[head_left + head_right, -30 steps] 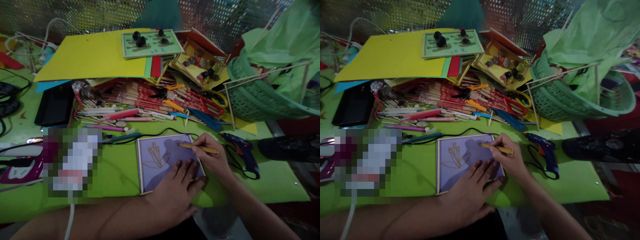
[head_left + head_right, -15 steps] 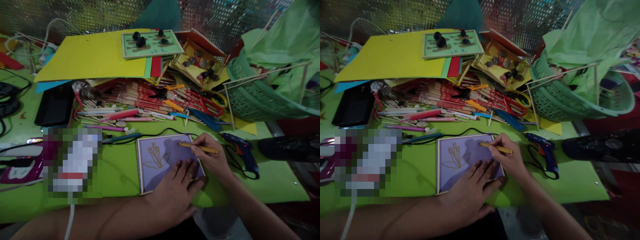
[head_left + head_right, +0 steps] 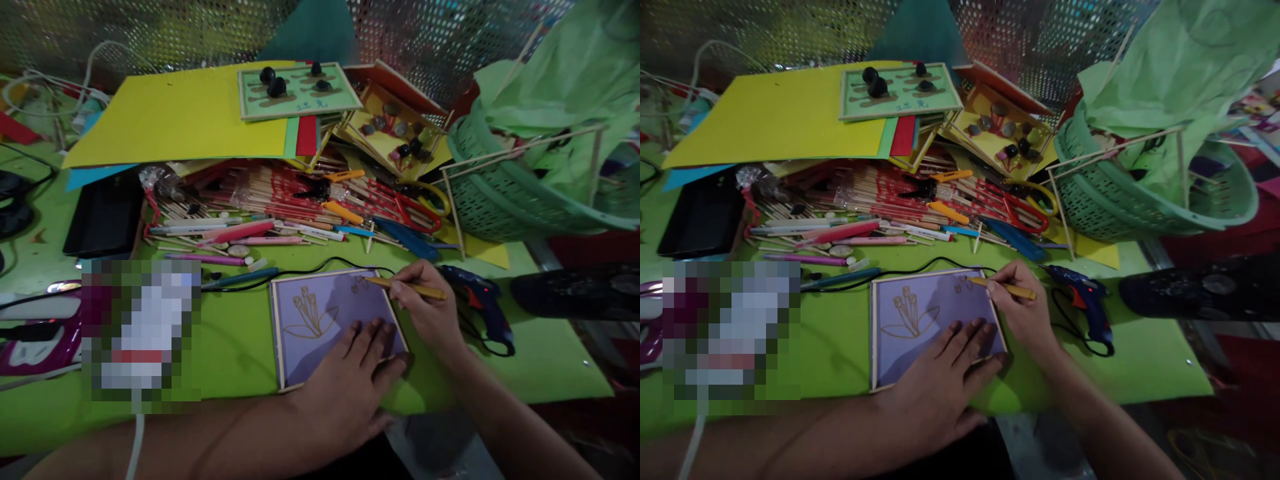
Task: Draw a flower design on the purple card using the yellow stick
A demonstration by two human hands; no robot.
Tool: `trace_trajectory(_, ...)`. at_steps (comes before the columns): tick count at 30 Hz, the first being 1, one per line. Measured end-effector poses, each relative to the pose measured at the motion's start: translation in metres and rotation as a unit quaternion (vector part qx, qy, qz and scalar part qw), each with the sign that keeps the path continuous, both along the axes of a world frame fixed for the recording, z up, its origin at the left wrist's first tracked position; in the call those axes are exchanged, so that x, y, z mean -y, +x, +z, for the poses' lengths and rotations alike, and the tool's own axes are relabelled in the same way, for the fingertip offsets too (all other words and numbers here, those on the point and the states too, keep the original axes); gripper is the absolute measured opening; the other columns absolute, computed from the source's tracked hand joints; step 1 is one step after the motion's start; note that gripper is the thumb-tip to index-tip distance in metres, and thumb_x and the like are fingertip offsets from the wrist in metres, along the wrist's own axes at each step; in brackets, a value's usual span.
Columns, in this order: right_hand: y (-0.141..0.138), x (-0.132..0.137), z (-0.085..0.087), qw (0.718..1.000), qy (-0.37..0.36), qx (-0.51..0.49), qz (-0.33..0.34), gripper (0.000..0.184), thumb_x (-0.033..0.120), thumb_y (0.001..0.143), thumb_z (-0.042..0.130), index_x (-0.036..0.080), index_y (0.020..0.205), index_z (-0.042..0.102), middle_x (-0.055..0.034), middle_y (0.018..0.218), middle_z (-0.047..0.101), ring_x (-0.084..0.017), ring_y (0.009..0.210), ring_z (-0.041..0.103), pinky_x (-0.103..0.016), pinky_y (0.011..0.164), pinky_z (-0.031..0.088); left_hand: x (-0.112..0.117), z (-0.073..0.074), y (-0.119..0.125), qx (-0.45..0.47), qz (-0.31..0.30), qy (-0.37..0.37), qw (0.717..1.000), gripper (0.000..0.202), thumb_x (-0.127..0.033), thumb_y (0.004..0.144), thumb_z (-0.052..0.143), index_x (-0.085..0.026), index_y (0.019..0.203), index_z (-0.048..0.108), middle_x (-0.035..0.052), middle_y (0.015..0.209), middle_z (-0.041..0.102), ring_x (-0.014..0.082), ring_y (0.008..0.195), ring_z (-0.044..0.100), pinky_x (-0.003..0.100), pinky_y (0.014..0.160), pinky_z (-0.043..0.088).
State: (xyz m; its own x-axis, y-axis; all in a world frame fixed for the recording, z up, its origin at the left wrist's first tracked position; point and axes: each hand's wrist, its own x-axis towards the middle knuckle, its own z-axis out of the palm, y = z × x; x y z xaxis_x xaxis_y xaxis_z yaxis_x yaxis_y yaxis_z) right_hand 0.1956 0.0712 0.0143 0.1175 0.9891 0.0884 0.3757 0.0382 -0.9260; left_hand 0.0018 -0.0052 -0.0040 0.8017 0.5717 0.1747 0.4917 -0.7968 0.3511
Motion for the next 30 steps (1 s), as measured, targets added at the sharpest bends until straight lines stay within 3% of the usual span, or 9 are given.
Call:
trace_trajectory(10,-0.0038,-0.0046,0.0021,0.999,0.000,0.049,-0.013,0.010,0.028,0.083,0.068,0.024,0.079,0.059,0.0013,0.068,0.063,-0.017,0.062,0.060,-0.030,0.058,0.047,-0.0013,0.0023,0.0001,-0.004,0.002,0.008,1.000,0.079,-0.061,0.093,0.060,-0.017,0.155,0.039,0.0226,0.164,0.036,0.0367,0.151,0.038,0.049,0.123,0.024)
trace_trajectory(30,-0.0084,-0.0058,0.0064,0.999,0.000,0.054,0.001,0.012,0.025,0.080,0.070,0.024,0.077,0.059,0.0020,0.065,0.062,-0.016,0.057,0.057,-0.027,0.053,0.044,-0.0014,0.0025,-0.0009,-0.006,0.001,0.014,1.000,0.079,-0.062,0.094,0.058,-0.018,0.156,0.037,0.0217,0.163,0.037,0.0357,0.150,0.039,0.049,0.123,0.024)
